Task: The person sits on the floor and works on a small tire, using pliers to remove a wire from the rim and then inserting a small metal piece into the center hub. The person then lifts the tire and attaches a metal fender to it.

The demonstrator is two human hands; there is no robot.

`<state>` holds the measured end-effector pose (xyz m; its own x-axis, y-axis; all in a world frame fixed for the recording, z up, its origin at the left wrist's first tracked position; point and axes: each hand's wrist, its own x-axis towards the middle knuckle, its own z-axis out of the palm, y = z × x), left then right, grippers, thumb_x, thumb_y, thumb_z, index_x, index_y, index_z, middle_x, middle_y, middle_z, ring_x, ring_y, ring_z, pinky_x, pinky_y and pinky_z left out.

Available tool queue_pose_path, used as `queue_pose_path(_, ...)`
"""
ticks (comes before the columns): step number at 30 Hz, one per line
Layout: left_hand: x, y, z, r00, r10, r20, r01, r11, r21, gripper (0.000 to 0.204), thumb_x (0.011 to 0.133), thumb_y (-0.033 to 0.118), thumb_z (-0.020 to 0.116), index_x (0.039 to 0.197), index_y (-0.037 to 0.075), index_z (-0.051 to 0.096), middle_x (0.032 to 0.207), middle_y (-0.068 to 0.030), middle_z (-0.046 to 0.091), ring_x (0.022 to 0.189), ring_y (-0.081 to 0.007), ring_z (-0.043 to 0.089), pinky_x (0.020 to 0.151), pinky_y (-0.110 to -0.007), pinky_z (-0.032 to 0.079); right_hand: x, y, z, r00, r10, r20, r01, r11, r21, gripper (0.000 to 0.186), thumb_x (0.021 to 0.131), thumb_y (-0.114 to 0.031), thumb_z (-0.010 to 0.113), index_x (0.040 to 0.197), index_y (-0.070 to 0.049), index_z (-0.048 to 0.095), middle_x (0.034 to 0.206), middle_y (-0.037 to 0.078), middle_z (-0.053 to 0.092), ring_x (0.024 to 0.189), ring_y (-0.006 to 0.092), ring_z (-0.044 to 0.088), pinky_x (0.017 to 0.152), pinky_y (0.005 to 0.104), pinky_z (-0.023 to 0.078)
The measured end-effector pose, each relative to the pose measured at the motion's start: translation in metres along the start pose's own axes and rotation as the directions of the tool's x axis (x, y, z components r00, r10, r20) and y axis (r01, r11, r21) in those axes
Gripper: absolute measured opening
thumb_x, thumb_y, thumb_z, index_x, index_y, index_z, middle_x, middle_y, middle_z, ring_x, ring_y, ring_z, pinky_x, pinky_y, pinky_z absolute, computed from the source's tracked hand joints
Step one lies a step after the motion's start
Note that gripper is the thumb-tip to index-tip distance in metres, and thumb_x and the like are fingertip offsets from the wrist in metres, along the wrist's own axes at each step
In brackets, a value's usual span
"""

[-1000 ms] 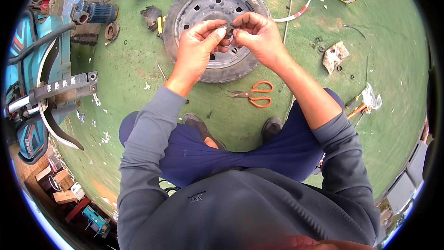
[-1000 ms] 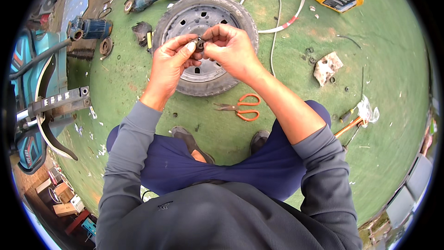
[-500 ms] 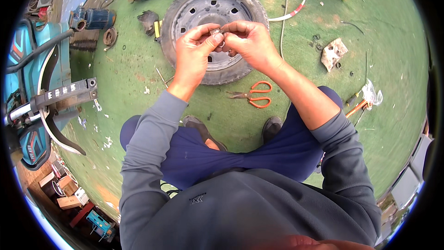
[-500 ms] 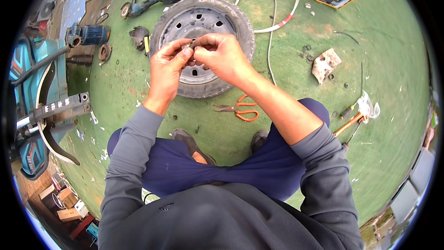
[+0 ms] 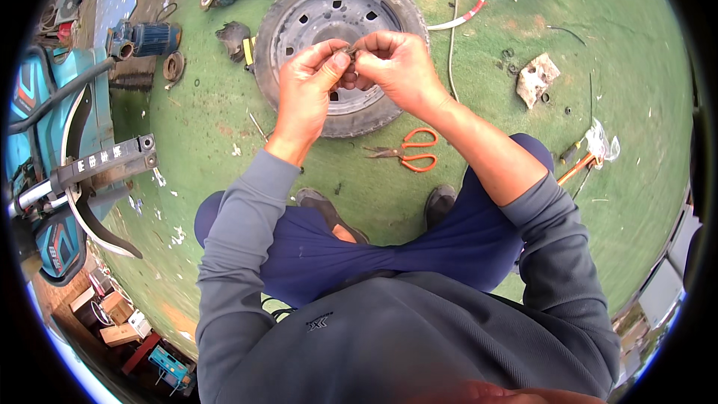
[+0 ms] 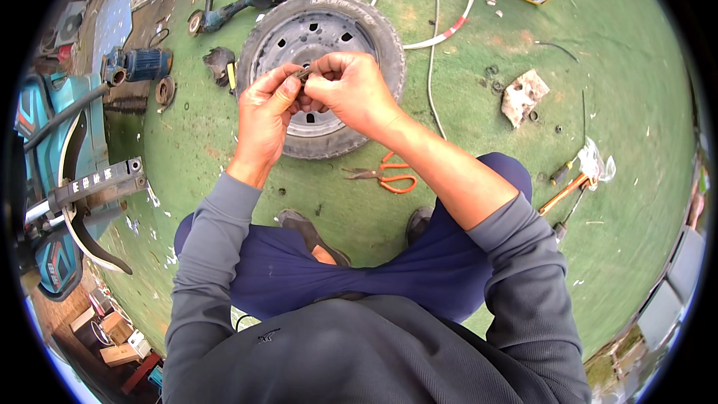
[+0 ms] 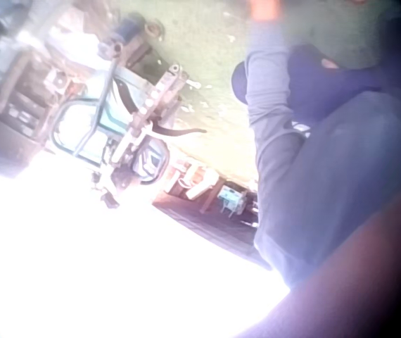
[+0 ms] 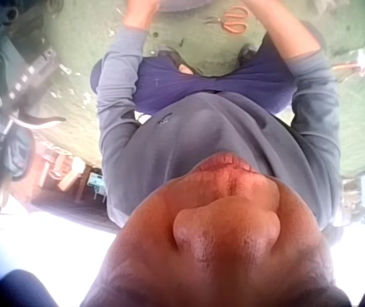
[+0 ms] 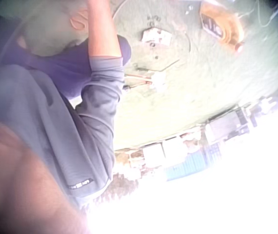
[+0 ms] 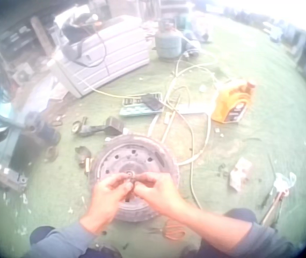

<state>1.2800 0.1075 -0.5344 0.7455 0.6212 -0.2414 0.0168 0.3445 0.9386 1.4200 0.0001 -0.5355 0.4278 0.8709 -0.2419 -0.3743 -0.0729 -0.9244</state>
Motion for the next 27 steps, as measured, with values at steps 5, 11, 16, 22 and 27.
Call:
queue_pose_path(5,-0.004,0.002,-0.005,1.000,-0.015,0.022,0.015,1.000,0.005,0.025,0.099,0.013,0.068,0.119,-0.001,0.068,0.093,-0.0041,0.070,0.079,-0.0119,0.063,0.073,-0.028,0.052,-0.003,-0.001,0.000,0.999,0.041,0.024,-0.042,0.999,0.029,0.019,0.094,-0.010,0.063,0.095,0.007,0.070,0.081,0.010,0.073,0.070,0.0141,0.072,0.061,0.0264,0.056)
queue_pose_path(11,-0.004,0.007,-0.004,1.000,0.025,0.019,-0.025,0.999,0.040,0.025,0.099,0.014,0.068,0.118,-0.001,0.069,0.092,-0.0043,0.071,0.079,-0.0115,0.063,0.072,-0.027,0.052,-0.007,-0.006,-0.001,0.998,0.053,0.046,-0.056,0.997,0.055,0.022,0.097,-0.015,0.063,0.101,0.006,0.070,0.085,0.009,0.073,0.073,0.0145,0.072,0.062,0.0276,0.058)
queue_pose_path(16,0.001,0.006,-0.002,0.997,0.079,0.011,-0.079,0.992,0.097,0.023,0.101,0.015,0.067,0.117,-0.001,0.069,0.091,-0.0046,0.071,0.077,-0.0109,0.064,0.070,-0.027,0.053,-0.005,-0.011,-0.003,0.995,0.061,0.074,-0.060,0.998,-0.007,0.028,0.099,-0.018,0.063,0.111,0.006,0.069,0.091,0.010,0.074,0.076,0.0145,0.072,0.066,0.0280,0.059)
queue_pose_path(22,0.004,0.007,-0.003,0.994,0.098,0.040,-0.102,0.990,0.099,0.022,0.100,0.016,0.067,0.115,0.000,0.068,0.090,-0.0051,0.071,0.076,-0.0106,0.064,0.069,-0.026,0.052,0.000,-0.011,-0.006,0.994,0.029,0.109,-0.028,1.000,-0.010,0.029,0.097,-0.017,0.065,0.113,0.007,0.069,0.092,0.010,0.073,0.079,0.0131,0.071,0.066,0.0285,0.059)
queue_pose_path(27,0.007,0.007,0.001,0.993,0.111,0.040,-0.112,0.993,0.034,0.021,0.100,0.014,0.068,0.116,0.001,0.064,0.088,-0.0055,0.071,0.074,-0.0113,0.063,0.067,-0.027,0.052,-0.001,-0.015,-0.004,0.999,0.031,0.041,-0.032,0.999,0.029,0.022,0.093,-0.012,0.062,0.104,0.006,0.071,0.085,0.008,0.073,0.075,0.0126,0.071,0.061,0.0290,0.060)
